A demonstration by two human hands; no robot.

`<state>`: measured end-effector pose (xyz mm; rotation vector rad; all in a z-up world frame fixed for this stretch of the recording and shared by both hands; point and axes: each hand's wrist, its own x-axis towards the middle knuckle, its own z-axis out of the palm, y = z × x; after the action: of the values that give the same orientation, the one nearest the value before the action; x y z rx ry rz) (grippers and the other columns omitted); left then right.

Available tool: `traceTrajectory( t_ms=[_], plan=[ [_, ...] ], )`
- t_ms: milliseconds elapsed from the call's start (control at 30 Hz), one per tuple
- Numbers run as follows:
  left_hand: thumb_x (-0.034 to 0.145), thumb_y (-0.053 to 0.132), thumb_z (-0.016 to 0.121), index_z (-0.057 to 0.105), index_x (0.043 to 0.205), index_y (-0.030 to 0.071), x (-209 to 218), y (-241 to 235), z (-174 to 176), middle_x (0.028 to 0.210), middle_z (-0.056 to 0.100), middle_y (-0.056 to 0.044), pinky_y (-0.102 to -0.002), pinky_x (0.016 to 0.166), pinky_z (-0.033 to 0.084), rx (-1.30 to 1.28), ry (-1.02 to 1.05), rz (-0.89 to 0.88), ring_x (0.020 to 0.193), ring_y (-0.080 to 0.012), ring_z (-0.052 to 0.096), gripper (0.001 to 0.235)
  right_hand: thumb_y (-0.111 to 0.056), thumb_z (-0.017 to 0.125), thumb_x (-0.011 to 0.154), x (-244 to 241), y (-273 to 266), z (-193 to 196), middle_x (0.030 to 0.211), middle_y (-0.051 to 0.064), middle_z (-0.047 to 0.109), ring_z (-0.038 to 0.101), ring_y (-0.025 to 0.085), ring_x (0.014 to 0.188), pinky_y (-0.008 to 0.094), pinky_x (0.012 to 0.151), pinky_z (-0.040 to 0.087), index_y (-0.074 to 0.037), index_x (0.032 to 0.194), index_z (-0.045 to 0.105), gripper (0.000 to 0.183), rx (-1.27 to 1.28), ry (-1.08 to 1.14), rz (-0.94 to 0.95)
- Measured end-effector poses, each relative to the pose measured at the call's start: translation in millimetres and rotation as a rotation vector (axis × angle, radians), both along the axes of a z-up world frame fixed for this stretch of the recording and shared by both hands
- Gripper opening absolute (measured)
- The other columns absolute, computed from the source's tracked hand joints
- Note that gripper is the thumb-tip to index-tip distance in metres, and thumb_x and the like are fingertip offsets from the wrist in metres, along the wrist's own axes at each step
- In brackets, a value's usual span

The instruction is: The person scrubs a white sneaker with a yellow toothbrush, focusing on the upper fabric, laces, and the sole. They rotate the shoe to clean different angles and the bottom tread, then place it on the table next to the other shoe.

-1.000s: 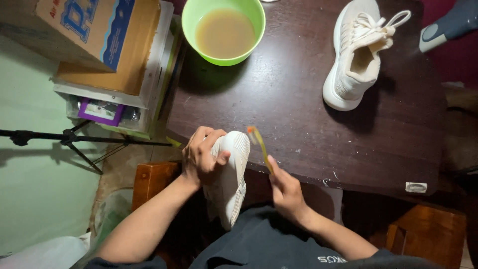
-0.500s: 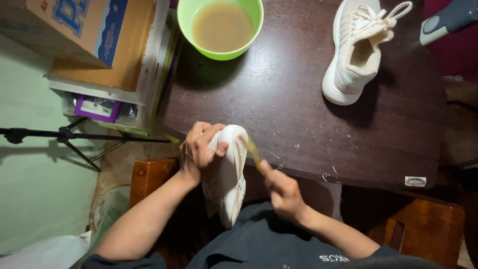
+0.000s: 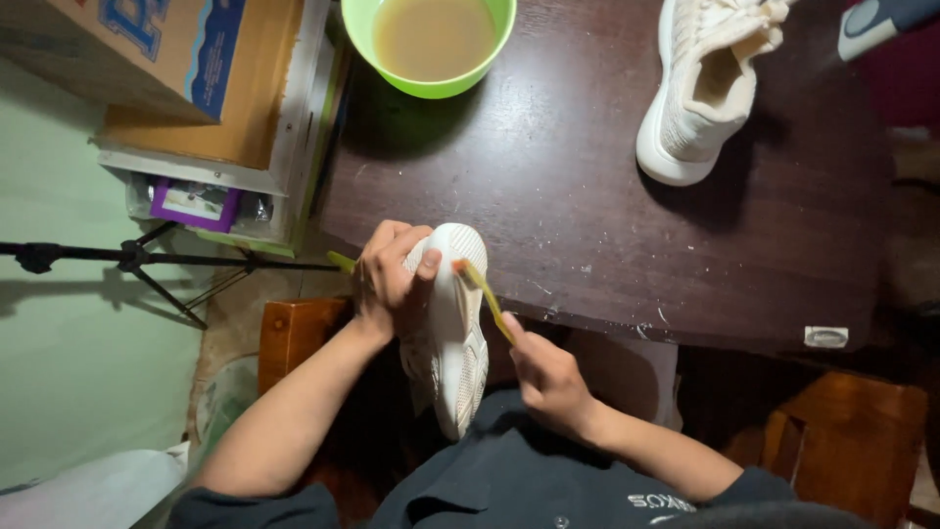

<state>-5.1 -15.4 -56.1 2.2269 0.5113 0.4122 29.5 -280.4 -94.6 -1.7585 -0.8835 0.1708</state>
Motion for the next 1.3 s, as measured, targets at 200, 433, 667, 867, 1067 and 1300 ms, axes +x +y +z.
traceTrajectory(
  t_ms=[200,433,667,867,1067,1300],
  plan=[
    [0.094,0.072,0.041,0.073,0.102,0.019,0.3,2.3,-4.5,0.091,0.061,-0.008,-0.045,0.08,0.055,0.046,-0.035,-0.016,0.088,-0.0374,0.07,0.063,0.008,0.053,0.089,0.5,-9.6,-21.6,0.074,0.009,0.062,0.064,0.026,0.062,0.031,0.066,0.057,0.0,0.148,0.054,0.059,-0.017,-0.107,-0.018],
    [0.097,0.071,0.03,0.07,0.094,0.016,3.4,2.0,0.5,0.094,0.063,-0.007,-0.046,0.098,0.044,0.194,-0.084,-0.022,0.106,-0.0325,0.065,0.068,0.004,0.053,0.095,-5.7,-12.4,-18.3,0.103,0.019,0.075,0.075,0.034,0.087,0.039,0.076,0.06,0.001,0.148,0.051,0.054,-0.068,-0.072,0.023],
    [0.097,0.071,0.018,0.073,0.089,0.001,8.7,3.9,9.7,0.083,0.073,-0.016,-0.045,0.065,0.046,0.145,-0.129,-0.122,0.073,-0.0333,0.066,0.089,0.001,0.043,0.109,-6.3,-19.1,13.1,0.093,0.01,0.058,0.05,0.018,0.072,0.034,0.066,0.05,0.003,0.156,0.032,0.049,0.089,-0.124,0.186],
    [0.096,0.067,0.039,0.068,0.092,0.015,3.6,9.1,-15.5,0.073,0.064,-0.01,-0.041,0.073,0.055,0.084,-0.135,-0.063,0.073,-0.034,0.07,0.06,0.005,0.052,0.094,-5.9,-5.3,22.6,0.068,0.009,0.048,0.054,0.026,0.055,0.023,0.057,0.052,0.002,0.147,0.053,0.053,-0.035,-0.251,-0.028],
    [0.095,0.07,0.037,0.068,0.091,0.012,5.0,1.0,11.9,0.07,0.062,-0.012,-0.043,0.069,0.056,0.038,-0.039,-0.012,0.071,-0.0349,0.07,0.067,0.006,0.053,0.094,0.8,-19.8,-27.2,0.075,0.015,0.062,0.064,0.031,0.063,0.038,0.06,0.053,0.001,0.147,0.052,0.053,-0.098,-0.159,-0.021],
    [0.095,0.07,0.036,0.068,0.093,0.011,6.9,3.1,14.4,0.072,0.062,-0.014,-0.044,0.069,0.056,0.021,-0.008,-0.013,0.075,-0.0368,0.07,0.067,0.006,0.052,0.094,-6.3,-25.5,-33.9,0.104,0.022,0.076,0.075,0.037,0.091,0.041,0.073,0.059,-0.005,0.151,0.049,0.058,-0.162,0.043,0.016]
  ],
)
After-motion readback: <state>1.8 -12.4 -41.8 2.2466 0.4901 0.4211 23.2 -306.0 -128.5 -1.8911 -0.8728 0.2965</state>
